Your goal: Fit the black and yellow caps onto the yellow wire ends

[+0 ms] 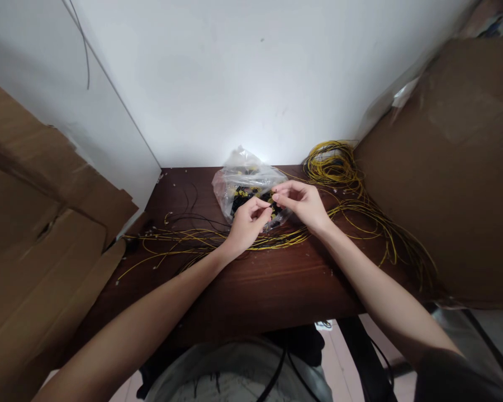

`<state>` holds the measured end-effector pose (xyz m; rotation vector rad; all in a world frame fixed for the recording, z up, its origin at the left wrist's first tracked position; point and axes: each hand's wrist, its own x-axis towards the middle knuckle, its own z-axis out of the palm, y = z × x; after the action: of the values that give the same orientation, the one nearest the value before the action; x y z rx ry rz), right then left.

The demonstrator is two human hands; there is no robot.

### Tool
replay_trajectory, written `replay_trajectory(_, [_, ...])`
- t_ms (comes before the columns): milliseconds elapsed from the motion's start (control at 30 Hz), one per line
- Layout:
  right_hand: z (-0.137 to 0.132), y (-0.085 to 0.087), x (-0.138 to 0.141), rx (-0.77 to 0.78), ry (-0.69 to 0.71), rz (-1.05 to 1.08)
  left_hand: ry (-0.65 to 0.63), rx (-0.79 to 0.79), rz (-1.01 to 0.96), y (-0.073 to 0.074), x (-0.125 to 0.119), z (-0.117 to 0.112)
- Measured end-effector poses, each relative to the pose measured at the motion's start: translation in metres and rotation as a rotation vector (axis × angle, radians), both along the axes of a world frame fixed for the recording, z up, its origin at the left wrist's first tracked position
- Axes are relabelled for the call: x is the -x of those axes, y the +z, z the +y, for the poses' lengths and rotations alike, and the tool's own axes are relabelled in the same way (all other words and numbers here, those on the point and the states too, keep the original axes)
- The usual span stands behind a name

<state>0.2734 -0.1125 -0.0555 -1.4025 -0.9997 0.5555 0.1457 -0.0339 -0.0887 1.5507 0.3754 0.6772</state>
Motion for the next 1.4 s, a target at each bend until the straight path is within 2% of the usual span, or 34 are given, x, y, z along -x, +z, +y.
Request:
replay_trajectory(433, [-0.0002, -0.0037, -0.0039, -0.017, -0.009, -0.098, 0.0, -0.049, -0.006, -0.0013, -0.0002, 0.0014])
replay_trajectory(733, [-0.0044, -0.0019, -0.0056, -0.025, -0.133, -0.573, 0.002, -0.037, 0.002, 0.0003, -0.0001, 0.0004])
replay_trajectory(967, [-0.0047, -0.0031, -0.0083, -0.02, -0.197, -0.737, 0.007, -0.049, -0.004, -0.0006, -0.0001, 0.0006])
replay_trajectory(1200, [-0.0049, -0.0054, -0.0095, 0.05, -0.212, -0.811, 0.001, -0.038, 0.004, -0.0017, -0.0003, 0.0009])
replay_trajectory(1400, [-0.0048, -0.0055, -0.0081, 0.095, -0.212, -0.764, 0.003, -0.051, -0.01, -0.0019, -0.0005, 0.0008])
